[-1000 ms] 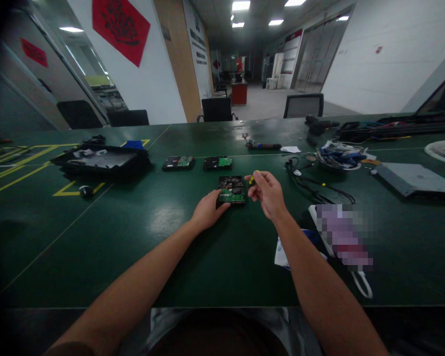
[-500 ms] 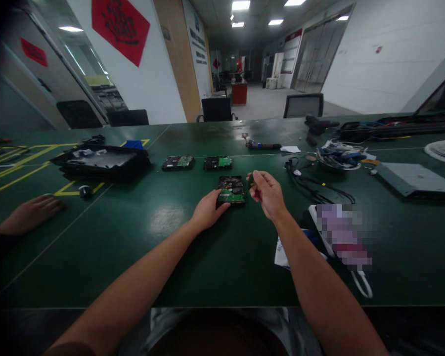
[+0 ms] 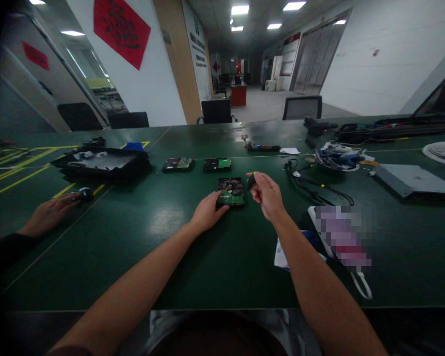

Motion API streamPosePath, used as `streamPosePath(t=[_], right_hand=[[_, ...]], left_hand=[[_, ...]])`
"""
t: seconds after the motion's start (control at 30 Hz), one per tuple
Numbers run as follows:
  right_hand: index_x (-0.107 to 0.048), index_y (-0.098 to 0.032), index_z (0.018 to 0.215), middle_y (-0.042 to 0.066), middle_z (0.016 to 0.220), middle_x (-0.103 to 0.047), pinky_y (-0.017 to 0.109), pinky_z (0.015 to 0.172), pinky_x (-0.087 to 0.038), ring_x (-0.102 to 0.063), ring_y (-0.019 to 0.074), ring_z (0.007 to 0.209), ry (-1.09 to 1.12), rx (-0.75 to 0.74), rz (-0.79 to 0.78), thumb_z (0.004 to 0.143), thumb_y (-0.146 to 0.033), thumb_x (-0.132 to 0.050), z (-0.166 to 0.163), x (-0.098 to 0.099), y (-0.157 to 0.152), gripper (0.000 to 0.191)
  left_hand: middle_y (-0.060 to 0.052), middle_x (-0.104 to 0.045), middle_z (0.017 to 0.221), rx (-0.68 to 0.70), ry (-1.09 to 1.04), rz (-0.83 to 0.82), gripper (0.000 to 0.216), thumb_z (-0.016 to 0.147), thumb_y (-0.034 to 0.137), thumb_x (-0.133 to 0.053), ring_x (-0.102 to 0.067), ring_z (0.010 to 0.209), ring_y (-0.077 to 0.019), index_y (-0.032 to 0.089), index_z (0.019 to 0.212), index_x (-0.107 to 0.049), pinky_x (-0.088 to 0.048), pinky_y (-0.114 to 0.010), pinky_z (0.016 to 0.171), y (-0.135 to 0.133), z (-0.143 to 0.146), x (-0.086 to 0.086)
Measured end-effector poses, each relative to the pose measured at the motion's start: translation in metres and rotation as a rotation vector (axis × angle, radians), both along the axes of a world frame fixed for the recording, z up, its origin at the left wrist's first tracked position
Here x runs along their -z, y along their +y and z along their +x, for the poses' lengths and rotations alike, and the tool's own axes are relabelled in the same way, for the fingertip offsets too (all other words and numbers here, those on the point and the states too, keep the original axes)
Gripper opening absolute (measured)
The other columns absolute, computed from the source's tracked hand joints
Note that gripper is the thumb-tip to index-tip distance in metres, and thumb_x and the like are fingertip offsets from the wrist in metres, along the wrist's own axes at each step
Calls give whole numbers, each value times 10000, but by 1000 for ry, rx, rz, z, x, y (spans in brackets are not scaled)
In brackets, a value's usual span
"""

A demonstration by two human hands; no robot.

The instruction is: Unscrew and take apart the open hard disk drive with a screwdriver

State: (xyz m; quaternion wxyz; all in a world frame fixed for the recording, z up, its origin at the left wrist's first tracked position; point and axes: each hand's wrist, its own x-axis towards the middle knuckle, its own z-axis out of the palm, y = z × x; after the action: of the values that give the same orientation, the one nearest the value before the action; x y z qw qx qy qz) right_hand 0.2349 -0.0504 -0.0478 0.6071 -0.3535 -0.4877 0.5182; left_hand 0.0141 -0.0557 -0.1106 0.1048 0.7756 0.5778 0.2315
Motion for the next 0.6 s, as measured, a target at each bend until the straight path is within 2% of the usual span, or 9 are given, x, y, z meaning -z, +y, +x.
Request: streamPosePath(t=[0.23, 0.4, 0.5, 0.6], right_hand=[[-599, -243, 911, 33, 1018, -751, 218, 385, -267, -517, 75, 513, 41, 16, -10, 851, -530, -729, -1, 1, 1, 320], [-663, -243, 1051, 54, 980, -741, 228, 389, -267, -523, 88, 518, 58, -16, -6, 925, -596, -594, -1, 0, -1, 381], [-697, -244, 1102, 53, 980, -729, 229, 385, -241, -486, 78, 512, 27, -6, -8, 923, -576, -607, 0, -1, -1, 388], [-719, -234, 1056, 56, 984, -722, 230, 385, -232, -463, 70, 518, 6, -1, 0, 911, -566, -632, 0, -1, -1, 373]], left_hand=[[-177, -586, 1454, 3, 7, 20, 628, 957, 468, -590, -506, 1399, -307, 105, 1460, -490, -399, -426, 1175, 1, 0, 4], [-174, -584, 1460, -5, -3, 0, 629, 965, 492, -570, -507, 1398, -308, 117, 1463, -492, -403, -438, 1169, 1, 1, 2], [-168, -584, 1461, -19, -18, -11, 634, 967, 524, -555, -510, 1396, -308, 130, 1461, -499, -409, -439, 1163, 1, 1, 1], [-172, -580, 1465, -16, -16, -10, 636, 973, 529, -544, -508, 1398, -307, 126, 1463, -497, -408, -439, 1163, 0, 1, 1]])
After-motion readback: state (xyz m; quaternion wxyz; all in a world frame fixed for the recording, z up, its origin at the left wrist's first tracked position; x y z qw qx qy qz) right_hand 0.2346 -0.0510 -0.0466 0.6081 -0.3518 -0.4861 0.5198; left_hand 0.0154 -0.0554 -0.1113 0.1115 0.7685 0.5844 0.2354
